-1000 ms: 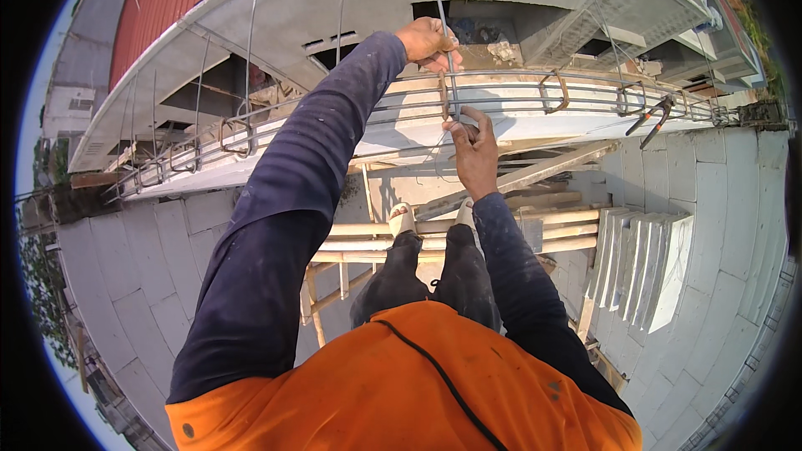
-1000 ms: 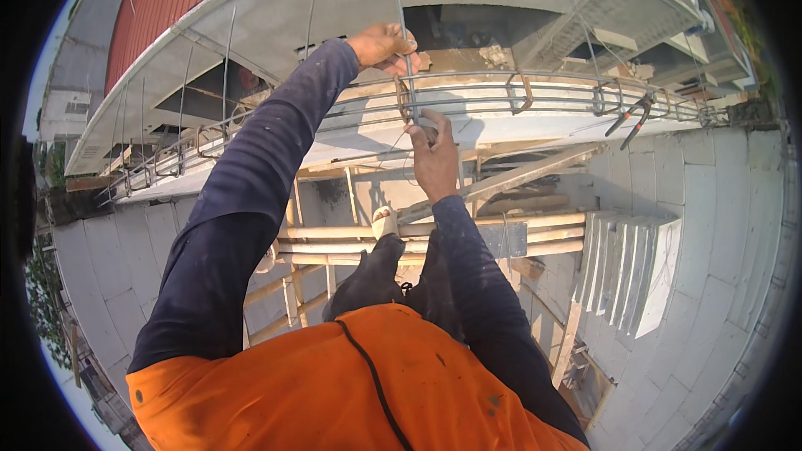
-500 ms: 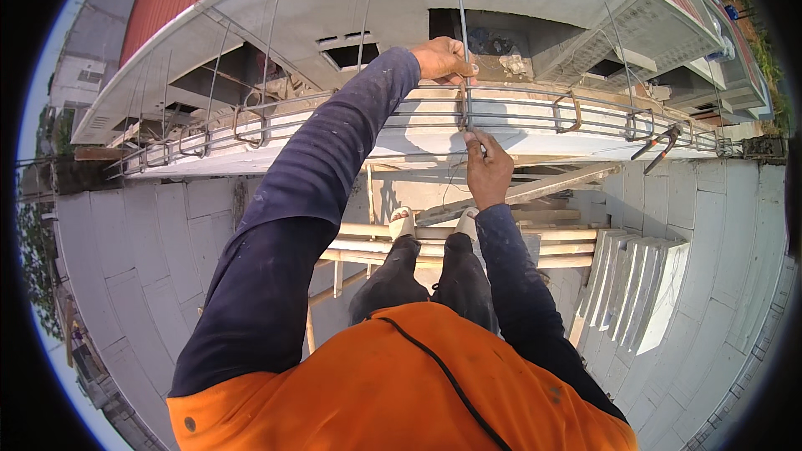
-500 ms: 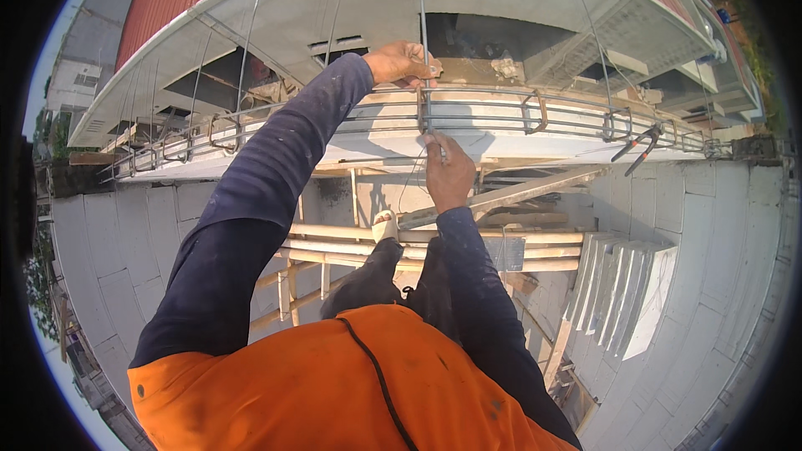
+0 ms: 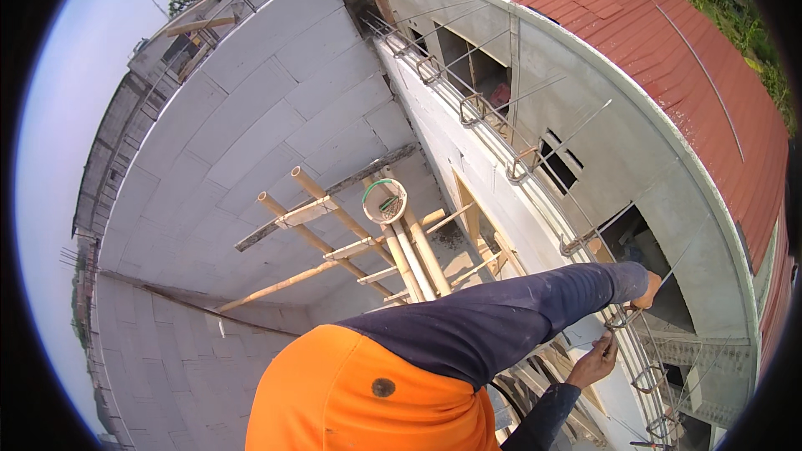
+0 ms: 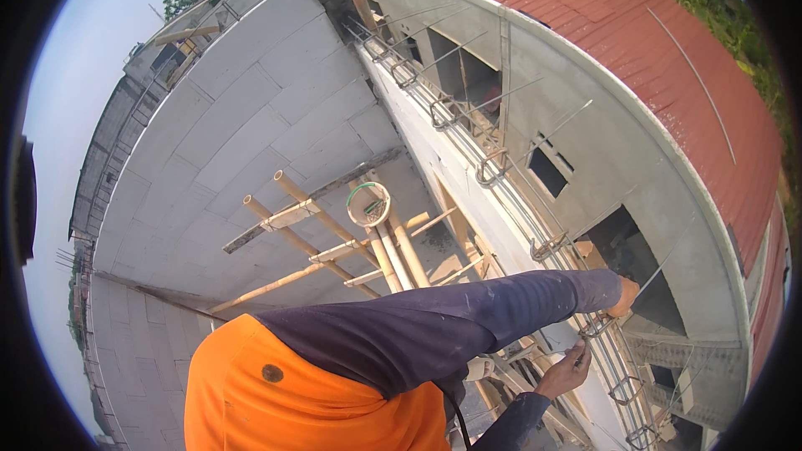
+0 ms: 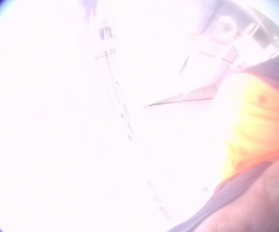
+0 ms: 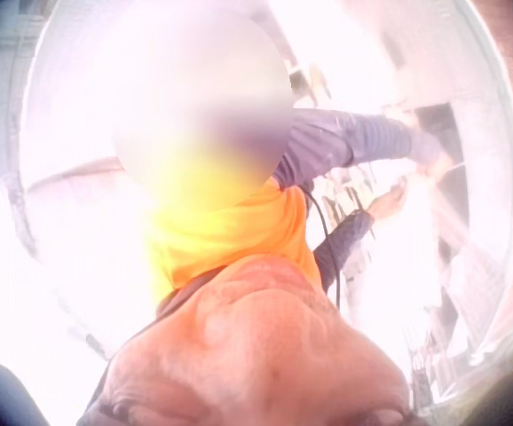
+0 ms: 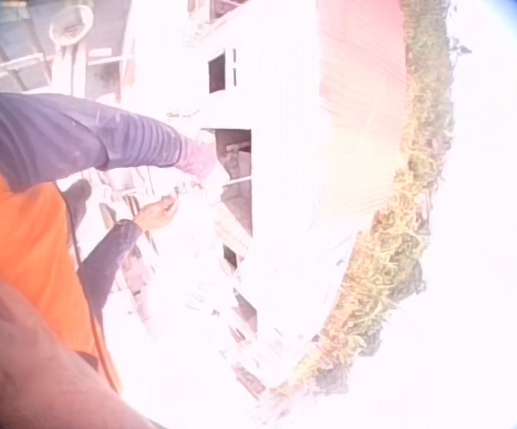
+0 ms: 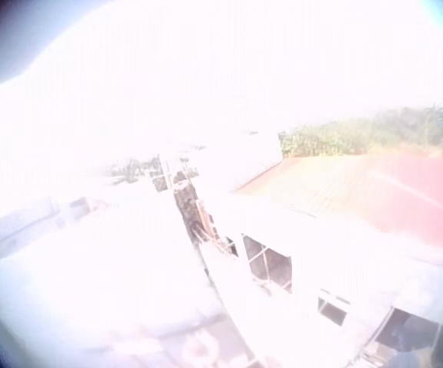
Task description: The person uses pliers and wire to tie metal reinforcement bars together while working on a construction site scaffolding.
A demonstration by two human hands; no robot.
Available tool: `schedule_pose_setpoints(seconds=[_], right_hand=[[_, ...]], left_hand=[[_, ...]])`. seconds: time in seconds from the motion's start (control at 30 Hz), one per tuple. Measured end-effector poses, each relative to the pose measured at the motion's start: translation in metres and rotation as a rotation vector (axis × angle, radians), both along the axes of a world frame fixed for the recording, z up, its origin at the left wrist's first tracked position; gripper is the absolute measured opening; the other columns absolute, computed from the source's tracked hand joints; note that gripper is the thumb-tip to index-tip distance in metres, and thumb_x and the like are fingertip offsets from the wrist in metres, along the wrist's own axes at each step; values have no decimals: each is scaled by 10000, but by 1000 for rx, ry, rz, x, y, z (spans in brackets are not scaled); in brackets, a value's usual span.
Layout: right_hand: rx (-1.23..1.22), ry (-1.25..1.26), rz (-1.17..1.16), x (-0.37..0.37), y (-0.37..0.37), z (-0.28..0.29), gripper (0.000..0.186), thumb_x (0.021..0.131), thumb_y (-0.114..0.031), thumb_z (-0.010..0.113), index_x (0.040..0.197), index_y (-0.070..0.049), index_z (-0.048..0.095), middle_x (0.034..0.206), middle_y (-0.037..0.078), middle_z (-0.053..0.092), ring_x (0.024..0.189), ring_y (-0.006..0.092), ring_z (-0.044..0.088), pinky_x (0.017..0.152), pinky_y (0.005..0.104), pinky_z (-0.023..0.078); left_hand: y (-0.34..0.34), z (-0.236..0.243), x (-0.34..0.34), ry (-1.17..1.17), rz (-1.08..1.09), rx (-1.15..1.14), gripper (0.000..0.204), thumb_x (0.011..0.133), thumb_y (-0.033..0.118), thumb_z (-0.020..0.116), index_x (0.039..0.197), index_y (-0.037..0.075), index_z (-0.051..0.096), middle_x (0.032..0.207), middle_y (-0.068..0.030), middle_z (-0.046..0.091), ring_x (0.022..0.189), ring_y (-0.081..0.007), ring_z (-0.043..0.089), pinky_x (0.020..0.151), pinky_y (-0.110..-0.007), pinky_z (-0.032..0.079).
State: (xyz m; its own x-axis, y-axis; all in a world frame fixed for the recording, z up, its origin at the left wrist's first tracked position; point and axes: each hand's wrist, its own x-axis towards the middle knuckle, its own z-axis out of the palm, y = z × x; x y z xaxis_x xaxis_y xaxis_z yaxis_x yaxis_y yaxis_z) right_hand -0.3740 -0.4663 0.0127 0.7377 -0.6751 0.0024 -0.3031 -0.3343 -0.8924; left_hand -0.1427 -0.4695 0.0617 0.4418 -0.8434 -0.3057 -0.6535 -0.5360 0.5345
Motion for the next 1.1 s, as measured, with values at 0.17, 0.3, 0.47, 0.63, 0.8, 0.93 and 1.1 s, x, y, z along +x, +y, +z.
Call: schedule_pose_setpoints(seconds=[0.17,0.3,0.47,0.63,0.8,0.93,1.1], right_hand=[[107,23,-56,-2,-10,14,305,1042,-186,629,1252,21,708,947,55,688,806,122,567,737,318,476],[95,37,8,-18,0,23,317,1049,-250,555,1146,24,683,870,67,598,781,163,507,751,345,453],[623,-9,-407,-122,-9,27,313,1064,-339,549,996,-62,679,644,-31,466,535,64,362,476,247,280],[756,-1,-525,-122,24,53,297,1054,-387,627,993,-99,672,602,-74,435,464,39,344,390,231,229],[514,-229,-371,-36,19,16,224,995,-204,736,1119,-19,743,770,-29,626,675,38,534,576,206,387],[306,-129,-273,0,4,13,281,1002,-175,716,1179,42,736,880,20,703,794,84,620,728,230,471],[225,-96,-201,10,-3,2,298,980,-190,729,1154,51,746,887,63,721,821,135,645,799,266,500]], left_hand=[[-5,29,-8,177,106,76,420,891,209,658,1235,-28,702,1259,-244,718,1145,-385,714,1011,-516,523],[21,-22,41,180,107,-112,380,945,304,727,1084,-41,649,962,-207,739,775,-262,729,681,-407,576],[-15,-6,19,392,96,-148,255,944,211,744,941,7,591,843,-112,676,730,-207,685,617,-367,588],[-15,-17,19,335,102,-169,257,948,201,747,922,14,573,849,-109,670,742,-207,686,632,-372,600],[-10,-15,21,354,72,-157,265,960,218,745,920,20,573,849,-111,670,731,-200,678,624,-370,603],[-5,1,12,444,79,-159,270,960,239,745,925,24,585,831,-102,663,702,-180,663,611,-347,604],[-4,6,15,459,122,-177,259,953,238,752,927,27,604,794,-76,658,685,-162,655,601,-321,600]])
